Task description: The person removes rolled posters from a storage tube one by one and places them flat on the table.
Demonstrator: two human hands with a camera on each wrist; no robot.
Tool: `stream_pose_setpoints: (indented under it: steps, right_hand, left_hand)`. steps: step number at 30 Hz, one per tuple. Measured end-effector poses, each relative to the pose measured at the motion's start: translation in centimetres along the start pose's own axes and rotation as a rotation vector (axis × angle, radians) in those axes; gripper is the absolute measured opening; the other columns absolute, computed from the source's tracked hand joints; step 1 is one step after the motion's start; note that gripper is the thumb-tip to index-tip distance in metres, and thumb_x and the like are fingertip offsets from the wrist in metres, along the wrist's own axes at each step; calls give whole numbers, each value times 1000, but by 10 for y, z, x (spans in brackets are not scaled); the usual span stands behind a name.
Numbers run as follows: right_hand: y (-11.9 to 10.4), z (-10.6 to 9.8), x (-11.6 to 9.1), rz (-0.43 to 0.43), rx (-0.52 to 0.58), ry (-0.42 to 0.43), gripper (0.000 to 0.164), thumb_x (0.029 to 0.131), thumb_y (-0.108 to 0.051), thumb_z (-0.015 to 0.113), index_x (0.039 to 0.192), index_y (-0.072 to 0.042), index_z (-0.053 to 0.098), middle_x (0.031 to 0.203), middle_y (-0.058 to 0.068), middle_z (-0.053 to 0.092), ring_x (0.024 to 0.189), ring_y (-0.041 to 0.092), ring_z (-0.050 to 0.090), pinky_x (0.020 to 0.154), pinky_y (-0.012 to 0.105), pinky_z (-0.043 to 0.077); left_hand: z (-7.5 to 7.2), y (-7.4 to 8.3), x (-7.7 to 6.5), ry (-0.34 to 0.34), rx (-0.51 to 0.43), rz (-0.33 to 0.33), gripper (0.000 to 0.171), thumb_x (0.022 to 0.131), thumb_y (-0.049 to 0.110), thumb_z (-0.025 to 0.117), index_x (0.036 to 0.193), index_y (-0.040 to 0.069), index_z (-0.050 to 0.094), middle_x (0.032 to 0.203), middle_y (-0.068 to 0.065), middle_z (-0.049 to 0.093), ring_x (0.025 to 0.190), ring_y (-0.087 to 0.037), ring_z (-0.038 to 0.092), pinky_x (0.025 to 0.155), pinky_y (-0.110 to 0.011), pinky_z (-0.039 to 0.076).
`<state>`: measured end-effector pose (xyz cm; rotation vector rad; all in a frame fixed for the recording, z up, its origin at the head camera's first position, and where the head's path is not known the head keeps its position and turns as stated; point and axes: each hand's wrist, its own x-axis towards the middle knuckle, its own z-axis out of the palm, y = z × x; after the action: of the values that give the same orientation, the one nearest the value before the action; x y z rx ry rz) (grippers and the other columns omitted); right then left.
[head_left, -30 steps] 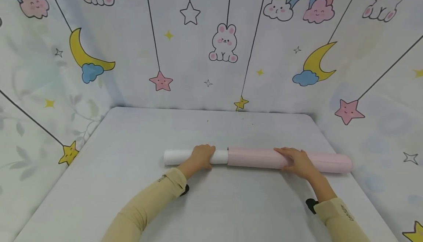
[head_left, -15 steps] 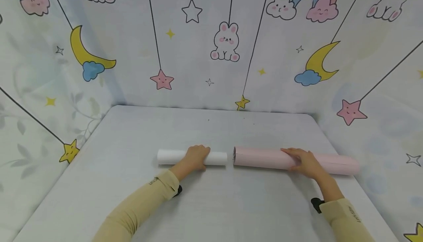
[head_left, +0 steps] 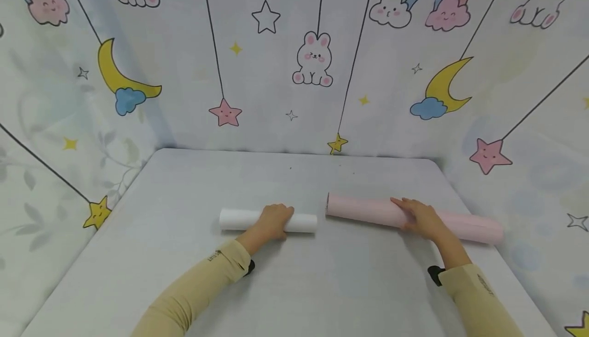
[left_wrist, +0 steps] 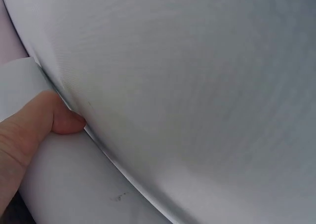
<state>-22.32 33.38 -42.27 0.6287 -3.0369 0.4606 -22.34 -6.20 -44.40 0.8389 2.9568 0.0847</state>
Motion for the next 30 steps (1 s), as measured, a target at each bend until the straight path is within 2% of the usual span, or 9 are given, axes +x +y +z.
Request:
stream_pose_setpoints:
  steps: [5,10,19,25,30]
  right_hand:
    - [6,-2,17,17,-102,-17,67,73,-10,74,132,-1,43,127,35,42,115,52,39,83,70,28]
    - [16,-2,36,77,-138,-70,67,79,-14,70,136,-2,36,131,37,36,117,53,34,86,68,28]
    - [29,-8,67,214,-128,-125,66,83,-11,62,137,5,28,132,43,23,120,59,22,87,70,26]
    - [28,-11,76,317,-122,-154,61,88,-7,53,138,6,21,134,43,18,119,62,17,88,72,22]
    - [23,-7,78,356,-149,-113,50,93,1,41,137,8,19,129,47,19,114,68,17,85,75,21]
  left_hand:
    - [1,2,0,10,66,18,51,63,27,84,101,7,56,89,-7,62,81,-23,61,67,-35,50]
    - [4,4,1,24,118,19,49,63,26,85,98,7,56,85,-6,62,78,-21,61,64,-32,50]
    - [6,6,2,23,147,14,46,64,26,84,95,7,55,83,-5,62,76,-20,61,62,-30,50]
    - [9,5,6,27,168,25,45,63,25,85,93,8,55,83,-4,62,75,-18,61,62,-29,50]
    - [10,9,7,18,202,21,45,62,27,85,92,9,55,81,-2,61,74,-16,60,63,-28,50]
